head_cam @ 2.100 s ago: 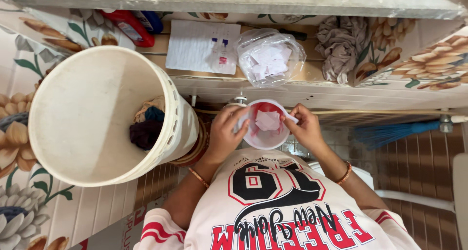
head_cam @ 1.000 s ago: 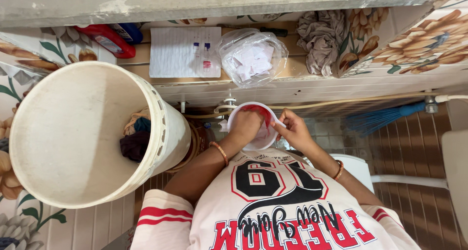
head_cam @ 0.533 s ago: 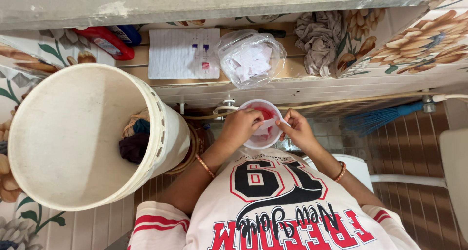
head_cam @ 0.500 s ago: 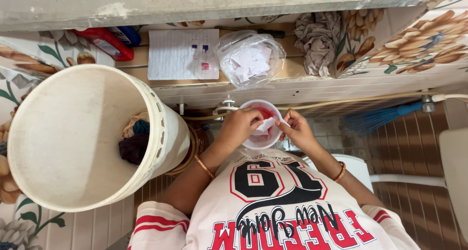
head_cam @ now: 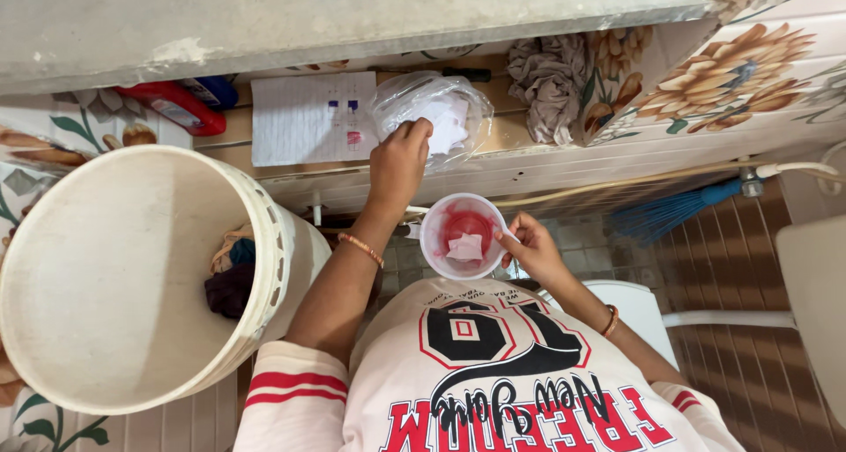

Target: The person repeatedly picks small folded papers from a plastic bag and places them into a white plastic cup. The person handles the papers one at a time, transferring them from the bag to the cup throughout the clip.

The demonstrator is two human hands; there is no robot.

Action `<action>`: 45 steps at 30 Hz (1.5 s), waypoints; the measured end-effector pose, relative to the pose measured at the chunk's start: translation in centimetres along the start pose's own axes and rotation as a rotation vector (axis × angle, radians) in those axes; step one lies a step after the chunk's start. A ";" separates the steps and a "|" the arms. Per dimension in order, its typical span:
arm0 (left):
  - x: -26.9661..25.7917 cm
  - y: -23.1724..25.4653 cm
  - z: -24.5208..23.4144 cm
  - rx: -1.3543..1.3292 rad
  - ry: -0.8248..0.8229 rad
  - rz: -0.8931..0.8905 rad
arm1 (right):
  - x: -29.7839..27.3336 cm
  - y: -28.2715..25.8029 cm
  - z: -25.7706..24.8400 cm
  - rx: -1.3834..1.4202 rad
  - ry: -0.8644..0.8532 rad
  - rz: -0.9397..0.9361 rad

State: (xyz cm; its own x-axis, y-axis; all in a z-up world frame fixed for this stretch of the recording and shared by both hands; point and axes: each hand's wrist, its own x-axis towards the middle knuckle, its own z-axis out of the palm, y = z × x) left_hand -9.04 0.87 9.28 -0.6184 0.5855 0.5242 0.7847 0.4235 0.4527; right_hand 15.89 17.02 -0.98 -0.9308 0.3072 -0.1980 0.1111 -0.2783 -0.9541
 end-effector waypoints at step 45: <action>-12.9 1.4 8.0 0.330 -0.494 0.178 | -0.5 -1.3 4.0 -0.138 0.012 -0.130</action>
State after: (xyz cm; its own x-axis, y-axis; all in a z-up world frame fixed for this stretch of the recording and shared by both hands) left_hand 0.35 -0.54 -2.60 -0.4455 0.8843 0.1400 0.8948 0.4349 0.1007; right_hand 14.87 13.58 1.22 -0.9364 0.3432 -0.0733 0.0379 -0.1087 -0.9934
